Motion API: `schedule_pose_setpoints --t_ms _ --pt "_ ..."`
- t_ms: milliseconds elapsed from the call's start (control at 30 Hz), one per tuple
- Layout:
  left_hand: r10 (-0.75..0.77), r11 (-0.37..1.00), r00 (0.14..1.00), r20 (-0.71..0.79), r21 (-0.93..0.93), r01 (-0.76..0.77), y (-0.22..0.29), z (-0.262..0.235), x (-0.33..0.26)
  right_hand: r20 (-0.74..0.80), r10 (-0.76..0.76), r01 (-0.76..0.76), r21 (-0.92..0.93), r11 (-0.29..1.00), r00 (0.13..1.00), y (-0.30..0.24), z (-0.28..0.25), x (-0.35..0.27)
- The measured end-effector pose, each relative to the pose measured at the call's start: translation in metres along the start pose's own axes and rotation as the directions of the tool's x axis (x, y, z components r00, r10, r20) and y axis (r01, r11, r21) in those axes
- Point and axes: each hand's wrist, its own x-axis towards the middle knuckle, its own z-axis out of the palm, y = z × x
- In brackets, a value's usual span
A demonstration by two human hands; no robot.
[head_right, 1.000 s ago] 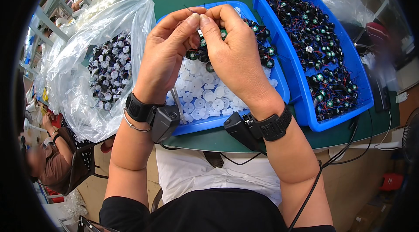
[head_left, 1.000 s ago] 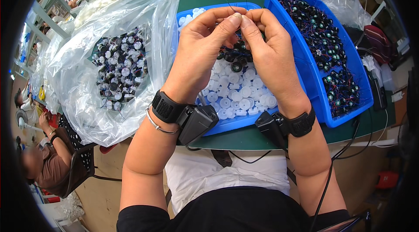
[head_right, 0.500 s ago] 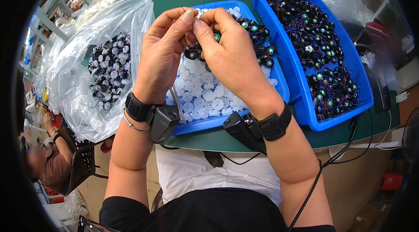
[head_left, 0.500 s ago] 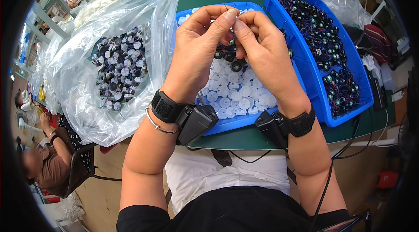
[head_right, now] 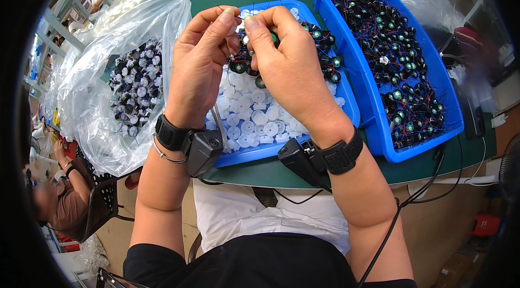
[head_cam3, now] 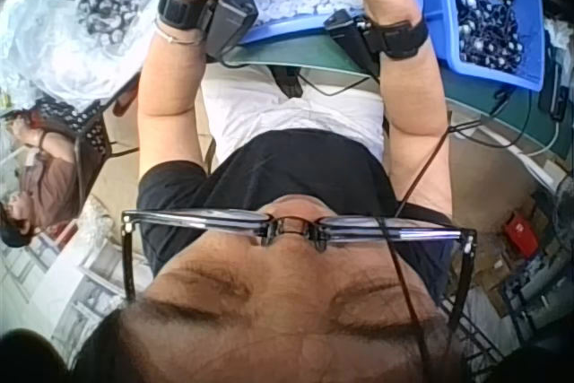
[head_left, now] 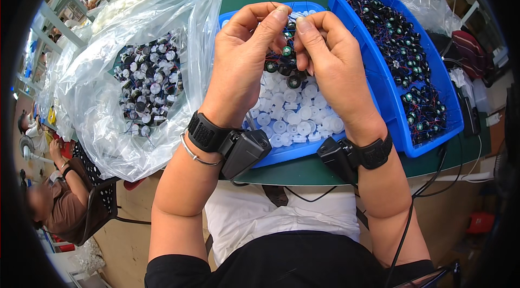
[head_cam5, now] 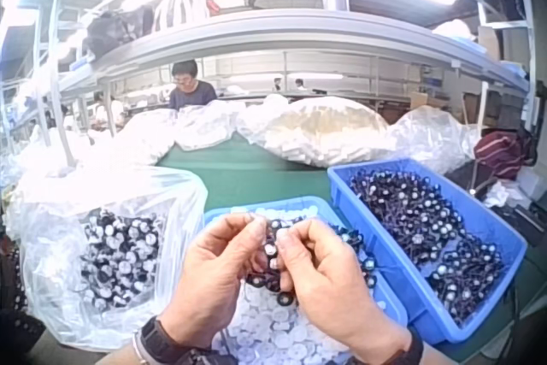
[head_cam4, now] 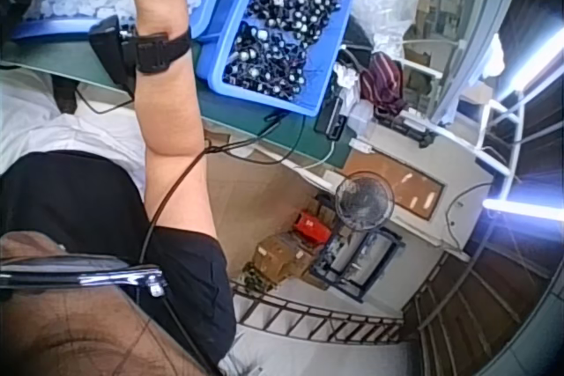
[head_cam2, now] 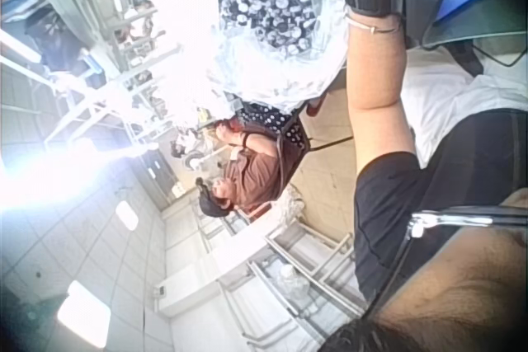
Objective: The person sits at a workbench and assembles small electronic components by hand. They pick up a small white plastic cap and a black cylindrical component with wires, then fit the cap onto the component. The person repeats this process, handling the items one at a time and placing the finished units into a blue tray.
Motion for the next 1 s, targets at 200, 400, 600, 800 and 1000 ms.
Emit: schedule_pose_setpoints --t_ms 200,400,600,800,1000 --pt "0.013 1.000 1.000 -0.018 -0.009 -0.013 -0.0006 -0.0021 0.0006 0.027 0.004 -0.004 0.003 1.000 1.000 -0.0014 -0.0001 -0.0007" --pt "0.048 0.999 0.999 -0.022 -0.019 -0.048 -0.0012 -0.0026 0.0014 0.056 -0.017 0.019 -0.037 0.999 0.998 0.0005 -0.0018 -0.0005" --pt "0.067 0.997 0.996 -0.051 -0.024 -0.068 -0.0015 -0.0039 0.0024 0.056 -0.063 0.065 -0.031 0.997 0.996 0.0044 0.0007 -0.0002" --pt "0.082 0.995 0.989 -0.119 -0.039 -0.088 -0.0017 -0.0042 0.0034 0.050 -0.019 0.020 -0.027 0.999 0.999 -0.0008 -0.0012 -0.0009" --pt "0.056 0.993 0.987 -0.152 -0.096 -0.071 -0.0019 -0.0078 0.0047 0.024 -0.017 0.017 -0.008 1.000 1.000 -0.0020 -0.0005 -0.0009"
